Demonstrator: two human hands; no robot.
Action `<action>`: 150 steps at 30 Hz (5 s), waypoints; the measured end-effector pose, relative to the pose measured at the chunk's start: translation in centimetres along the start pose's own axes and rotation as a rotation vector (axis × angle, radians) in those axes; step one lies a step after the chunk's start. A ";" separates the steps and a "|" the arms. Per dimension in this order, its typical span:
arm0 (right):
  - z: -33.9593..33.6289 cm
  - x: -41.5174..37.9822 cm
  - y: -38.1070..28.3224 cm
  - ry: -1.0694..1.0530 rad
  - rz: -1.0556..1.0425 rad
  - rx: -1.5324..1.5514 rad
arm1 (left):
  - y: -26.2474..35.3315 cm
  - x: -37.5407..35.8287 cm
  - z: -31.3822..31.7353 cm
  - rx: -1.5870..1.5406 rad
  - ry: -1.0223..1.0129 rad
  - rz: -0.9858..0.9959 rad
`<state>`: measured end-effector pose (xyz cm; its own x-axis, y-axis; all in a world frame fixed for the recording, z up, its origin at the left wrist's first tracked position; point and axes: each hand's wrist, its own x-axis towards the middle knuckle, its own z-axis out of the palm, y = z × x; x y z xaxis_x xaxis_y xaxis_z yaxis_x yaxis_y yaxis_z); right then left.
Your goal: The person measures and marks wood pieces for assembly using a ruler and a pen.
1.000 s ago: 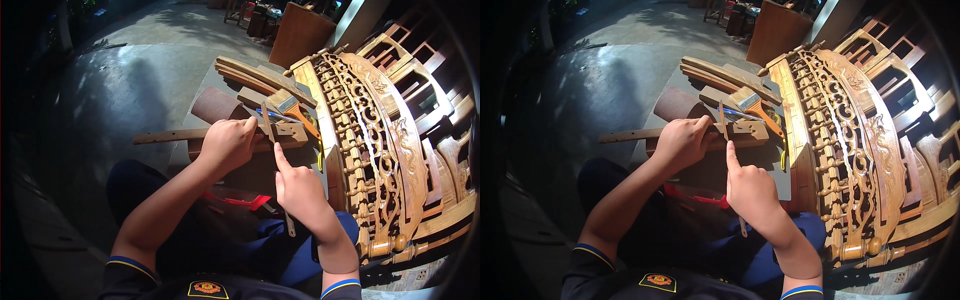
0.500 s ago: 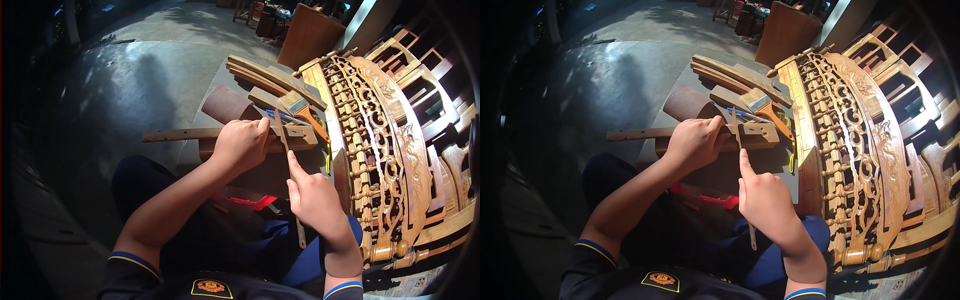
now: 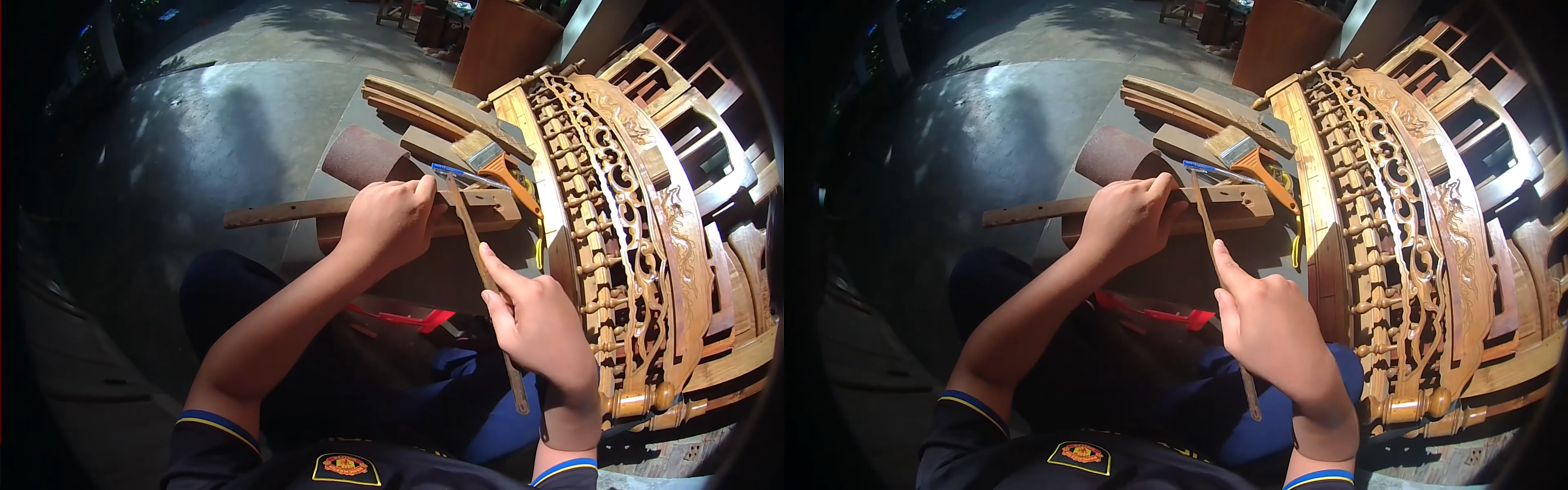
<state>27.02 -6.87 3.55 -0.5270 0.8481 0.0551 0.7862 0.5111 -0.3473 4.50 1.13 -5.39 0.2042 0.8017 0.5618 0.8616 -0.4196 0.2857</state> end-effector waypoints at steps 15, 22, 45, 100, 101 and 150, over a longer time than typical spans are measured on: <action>1.7 2.3 0.1 0.001 0.037 -0.076 | 0.2 0.0 -0.3 -0.019 -0.034 -0.024; 1.2 0.7 0.0 -0.014 -0.018 -0.173 | 0.2 -0.1 -0.1 -0.019 -0.031 -0.036; -0.2 -0.3 0.0 0.001 0.017 -0.056 | 0.0 0.0 0.2 0.023 -0.012 -0.030; 1.5 1.5 -0.2 0.063 0.041 -0.132 | 0.1 0.0 0.5 0.037 -0.016 -0.036; 1.4 1.7 -0.3 0.045 0.039 -0.132 | -0.1 0.0 0.5 0.046 -0.016 -0.033; 2.5 2.9 0.0 0.113 0.038 -0.114 | 0.2 0.1 0.3 0.046 -0.028 -0.058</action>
<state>24.71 -4.75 1.38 -0.4619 0.8739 0.1515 0.8394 0.4859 -0.2434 4.83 1.27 -5.47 0.1652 0.8361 0.5232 0.8928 -0.3521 0.2808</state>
